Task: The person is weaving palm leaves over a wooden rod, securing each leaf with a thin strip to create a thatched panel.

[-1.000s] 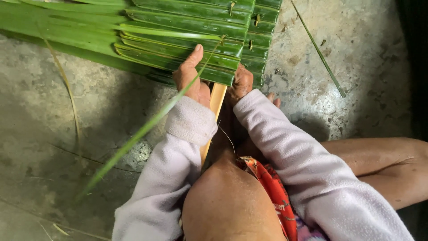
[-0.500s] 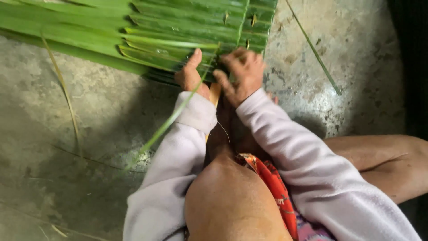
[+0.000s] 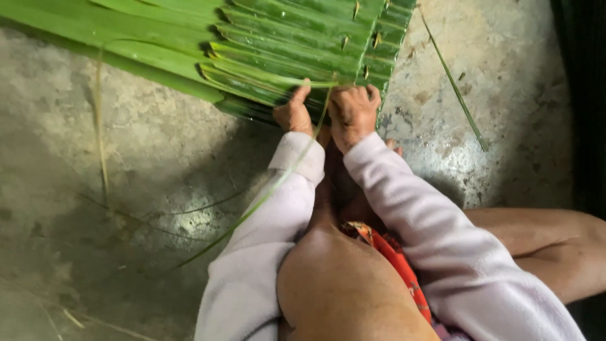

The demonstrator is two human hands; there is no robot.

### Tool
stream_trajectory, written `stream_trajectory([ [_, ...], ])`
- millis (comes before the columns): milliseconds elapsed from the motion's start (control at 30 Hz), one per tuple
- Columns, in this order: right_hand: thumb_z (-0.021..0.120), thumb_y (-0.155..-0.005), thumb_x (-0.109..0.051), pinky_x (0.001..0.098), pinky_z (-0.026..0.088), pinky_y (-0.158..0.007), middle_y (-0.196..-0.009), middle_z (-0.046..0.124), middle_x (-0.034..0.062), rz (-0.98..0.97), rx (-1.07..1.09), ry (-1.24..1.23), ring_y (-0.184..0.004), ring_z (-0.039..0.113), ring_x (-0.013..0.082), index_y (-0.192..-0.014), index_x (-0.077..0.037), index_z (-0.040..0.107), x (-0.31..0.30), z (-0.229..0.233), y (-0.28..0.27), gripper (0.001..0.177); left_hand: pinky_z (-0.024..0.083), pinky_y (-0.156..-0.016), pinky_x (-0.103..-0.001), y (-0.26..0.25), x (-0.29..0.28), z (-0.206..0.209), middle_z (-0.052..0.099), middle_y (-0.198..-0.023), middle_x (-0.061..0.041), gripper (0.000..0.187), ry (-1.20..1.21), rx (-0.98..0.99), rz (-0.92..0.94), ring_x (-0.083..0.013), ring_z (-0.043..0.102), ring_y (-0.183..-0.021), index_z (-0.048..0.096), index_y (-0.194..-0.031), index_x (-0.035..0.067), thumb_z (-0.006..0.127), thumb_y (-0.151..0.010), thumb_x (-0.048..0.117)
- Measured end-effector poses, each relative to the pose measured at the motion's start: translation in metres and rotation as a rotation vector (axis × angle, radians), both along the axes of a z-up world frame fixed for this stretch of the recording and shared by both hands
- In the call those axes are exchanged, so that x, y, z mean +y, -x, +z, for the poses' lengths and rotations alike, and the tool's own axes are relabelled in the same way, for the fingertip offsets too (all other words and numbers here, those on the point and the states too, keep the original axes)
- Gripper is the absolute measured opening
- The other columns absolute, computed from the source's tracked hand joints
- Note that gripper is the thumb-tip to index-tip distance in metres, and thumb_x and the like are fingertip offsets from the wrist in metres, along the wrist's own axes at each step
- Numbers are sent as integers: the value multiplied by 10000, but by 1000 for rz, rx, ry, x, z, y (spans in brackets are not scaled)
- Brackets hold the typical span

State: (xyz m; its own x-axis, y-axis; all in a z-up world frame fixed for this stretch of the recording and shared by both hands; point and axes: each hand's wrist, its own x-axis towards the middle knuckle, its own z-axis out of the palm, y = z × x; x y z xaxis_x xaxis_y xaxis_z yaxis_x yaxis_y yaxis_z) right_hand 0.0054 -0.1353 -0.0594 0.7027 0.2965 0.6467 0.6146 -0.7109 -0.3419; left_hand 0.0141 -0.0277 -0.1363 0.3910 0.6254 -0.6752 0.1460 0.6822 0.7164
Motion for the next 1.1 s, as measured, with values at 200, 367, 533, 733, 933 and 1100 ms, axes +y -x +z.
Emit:
stream_trajectory([
  [200, 709, -984, -65, 409, 561, -738, -901, 717, 67, 202, 261, -328, -790, 702, 311, -962, -134, 694, -12, 66, 19, 74, 578, -714, -476, -2, 2, -3, 643, -969, -257, 653, 132, -70, 47, -302, 659, -902, 606, -1111, -187, 944, -604, 49],
  [367, 769, -953, -74, 445, 569, -775, -904, 719, 120, 261, 395, -309, -868, 722, 357, -1044, -98, 742, -12, 36, 13, 97, 658, -571, -576, -5, 1, -19, 587, -1214, -307, 878, 256, 15, 61, -476, 661, -991, 491, -1337, -69, 960, -612, 92],
  [533, 754, -967, -95, 440, 575, -858, -974, 727, 126, 264, 350, -414, -940, 721, 353, -1038, -74, 731, -8, 28, 11, 78, 548, -756, -483, -3, 0, -2, 685, -1101, -216, 618, 69, 39, -2, -333, 689, -1013, 660, -1195, -72, 909, -645, 58],
  [733, 754, -969, -96, 426, 568, -853, -955, 708, 115, 257, 396, -432, -935, 720, 335, -1003, -69, 745, -8, 15, 20, 44, 583, -778, -470, -3, 0, -18, 689, -1093, -191, 659, 62, 32, -7, -327, 700, -1024, 646, -1205, -37, 942, -632, 97],
  [933, 776, -941, -91, 388, 567, -689, -728, 676, 87, 193, 411, -342, -705, 707, 316, -916, -100, 752, -10, 26, 20, 36, 523, -794, -515, 1, -3, -31, 661, -1024, -245, 680, 11, -14, 24, -304, 671, -1033, 644, -1093, -117, 982, -551, 115],
  [1100, 763, -974, -157, 302, 566, -654, -547, 639, 1, 217, 586, -432, -539, 667, 247, -829, -136, 741, -8, 105, 40, 148, 587, -793, -480, 3, -7, 2, 669, -1044, -246, 567, 11, -95, 69, -373, 704, -995, 661, -1109, -132, 919, -633, 37],
])
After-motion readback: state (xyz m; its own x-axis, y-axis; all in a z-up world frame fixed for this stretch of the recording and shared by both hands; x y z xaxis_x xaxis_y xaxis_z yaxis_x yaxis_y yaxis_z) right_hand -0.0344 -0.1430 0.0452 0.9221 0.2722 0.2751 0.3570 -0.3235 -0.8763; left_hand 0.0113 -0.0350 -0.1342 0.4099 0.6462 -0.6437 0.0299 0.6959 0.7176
